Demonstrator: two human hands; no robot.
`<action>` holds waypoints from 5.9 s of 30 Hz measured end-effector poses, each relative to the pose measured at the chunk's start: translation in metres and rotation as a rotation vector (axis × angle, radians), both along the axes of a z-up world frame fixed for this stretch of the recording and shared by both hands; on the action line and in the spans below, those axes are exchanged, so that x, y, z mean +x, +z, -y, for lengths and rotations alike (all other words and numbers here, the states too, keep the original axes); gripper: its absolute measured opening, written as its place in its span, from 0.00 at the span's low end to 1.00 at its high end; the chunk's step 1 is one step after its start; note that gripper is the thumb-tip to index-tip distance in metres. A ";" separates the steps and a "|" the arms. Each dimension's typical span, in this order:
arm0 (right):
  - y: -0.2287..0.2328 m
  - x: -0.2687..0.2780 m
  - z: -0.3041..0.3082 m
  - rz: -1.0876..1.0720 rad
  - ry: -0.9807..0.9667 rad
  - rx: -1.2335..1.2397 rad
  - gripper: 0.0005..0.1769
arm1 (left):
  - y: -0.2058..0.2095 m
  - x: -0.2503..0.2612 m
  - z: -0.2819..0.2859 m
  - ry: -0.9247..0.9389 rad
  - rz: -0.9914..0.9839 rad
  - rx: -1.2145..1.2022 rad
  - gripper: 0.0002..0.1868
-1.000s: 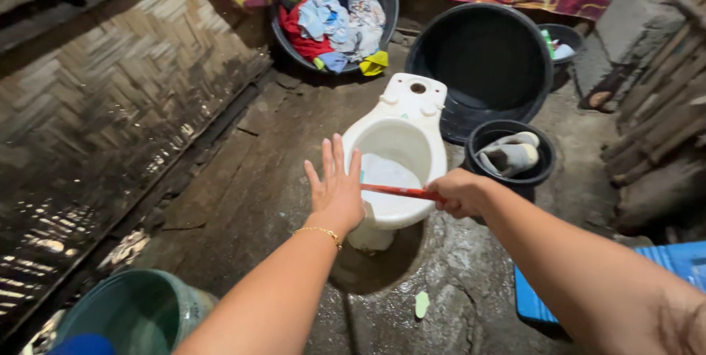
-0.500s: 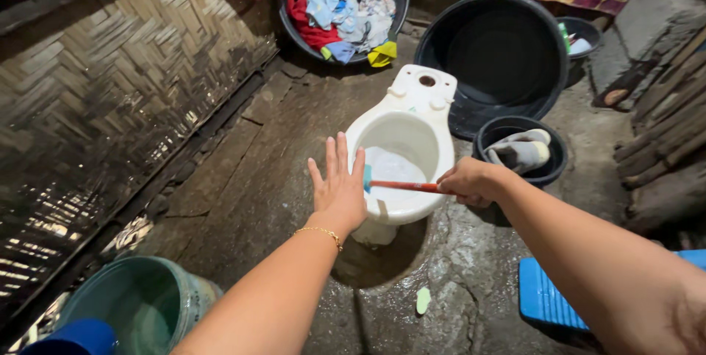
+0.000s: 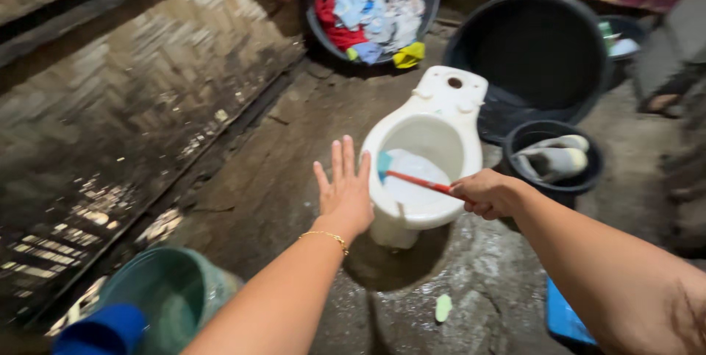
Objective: The person scrubs the interior of a white toilet bowl with a long-handled brush. The person holds the bowl with the left hand and scrubs the inner surfaces with the right hand using a blue brush head and orange handle. The scrubbing continues throughout the clip without rinsing or finishing.
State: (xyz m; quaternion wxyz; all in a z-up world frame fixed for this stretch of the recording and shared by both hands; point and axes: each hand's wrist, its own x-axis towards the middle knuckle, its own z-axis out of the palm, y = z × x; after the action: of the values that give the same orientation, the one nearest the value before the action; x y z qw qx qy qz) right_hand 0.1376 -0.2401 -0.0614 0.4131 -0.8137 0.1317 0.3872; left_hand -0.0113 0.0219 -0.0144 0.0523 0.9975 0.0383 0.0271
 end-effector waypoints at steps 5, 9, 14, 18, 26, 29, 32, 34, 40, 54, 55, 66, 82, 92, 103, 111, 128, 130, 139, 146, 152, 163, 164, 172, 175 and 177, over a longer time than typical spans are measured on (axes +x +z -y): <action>0.062 -0.003 0.016 -0.085 0.323 -0.226 0.18 | 0.006 0.015 0.024 -0.047 0.006 0.016 0.52; 0.093 -0.006 0.025 -0.016 0.394 -0.487 0.16 | 0.019 0.020 0.040 -0.079 0.009 0.008 0.51; 0.090 -0.009 0.026 0.127 0.626 -0.780 0.20 | 0.027 0.012 0.037 -0.111 0.018 -0.001 0.52; 0.066 -0.028 0.022 0.457 0.530 -0.856 0.20 | 0.023 0.010 0.027 -0.137 0.029 0.012 0.52; 0.052 -0.046 -0.028 0.369 0.466 -0.712 0.20 | 0.007 0.040 -0.002 -0.248 0.023 0.033 0.50; 0.071 -0.044 -0.044 0.233 0.409 -0.641 0.24 | 0.005 0.055 -0.016 -0.320 0.040 0.021 0.49; 0.081 -0.043 -0.055 0.183 0.372 -0.668 0.26 | 0.006 0.072 -0.030 -0.374 0.078 0.002 0.50; 0.080 -0.045 -0.059 0.182 0.349 -0.705 0.28 | 0.009 0.080 -0.037 -0.416 0.061 0.002 0.51; 0.040 -0.072 -0.080 0.338 0.244 -0.981 0.33 | 0.014 0.093 -0.059 -0.508 0.006 0.001 0.53; 0.012 -0.052 -0.165 0.175 0.369 -1.128 0.18 | 0.004 0.105 -0.085 -0.597 0.002 -0.039 0.53; 0.013 -0.051 -0.166 0.154 0.362 -1.144 0.17 | 0.004 0.106 -0.087 -0.598 -0.007 -0.043 0.54; -0.014 -0.064 -0.115 0.267 -0.019 -1.064 0.19 | -0.008 0.119 -0.102 -0.590 -0.024 -0.067 0.54; 0.016 -0.085 -0.105 0.334 0.015 -0.744 0.16 | -0.004 0.116 -0.072 -0.665 -0.034 -0.105 0.52; 0.010 -0.099 -0.087 0.324 -0.153 -0.960 0.17 | -0.004 0.118 -0.076 -0.662 -0.043 -0.052 0.52; 0.007 -0.084 -0.086 0.275 -0.056 -0.747 0.21 | 0.009 0.106 -0.065 -0.602 -0.011 -0.061 0.51; 0.006 -0.095 -0.066 0.337 0.020 -0.729 0.18 | 0.011 0.097 -0.066 -0.525 -0.008 0.012 0.52; -0.036 -0.076 -0.075 0.278 -0.071 -0.897 0.17 | -0.002 0.135 -0.075 -0.619 -0.025 0.042 0.53; -0.049 -0.058 -0.075 0.316 -0.117 -0.860 0.19 | 0.000 0.149 -0.081 -0.634 -0.023 0.034 0.53; -0.107 -0.016 -0.098 -0.042 -0.698 -0.087 0.11 | -0.005 0.178 -0.104 -0.649 -0.054 -0.054 0.53; -0.108 0.026 -0.072 -0.169 -1.011 0.346 0.11 | -0.015 0.179 -0.113 -0.635 -0.072 -0.050 0.51; -0.084 0.043 -0.062 -0.048 -1.082 0.555 0.07 | -0.017 0.177 -0.111 -0.633 -0.056 -0.032 0.51; -0.004 -0.016 -0.038 -0.068 -0.154 -0.687 0.13 | -0.001 0.168 -0.089 -0.661 -0.051 -0.041 0.53; 0.003 -0.021 -0.034 -0.003 -0.115 -0.836 0.16 | 0.001 0.167 -0.088 -0.663 -0.037 -0.044 0.53; -0.018 -0.046 -0.064 0.314 -0.152 -0.552 0.20 | -0.003 0.160 -0.087 -0.656 -0.039 -0.027 0.51; -0.021 -0.022 -0.071 -0.069 -0.609 -0.207 0.14 | -0.003 0.160 -0.083 -0.662 -0.071 -0.016 0.50; -0.020 -0.010 -0.065 -0.051 -0.734 0.050 0.13 | -0.002 0.159 -0.078 -0.670 -0.050 0.018 0.50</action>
State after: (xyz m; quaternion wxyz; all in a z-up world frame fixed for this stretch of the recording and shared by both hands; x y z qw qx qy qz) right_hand 0.1278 -0.1749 -0.0814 0.5406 -0.6921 0.4156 0.2366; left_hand 0.1480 0.1004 -0.0164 0.0483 0.9554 -0.2909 -0.0158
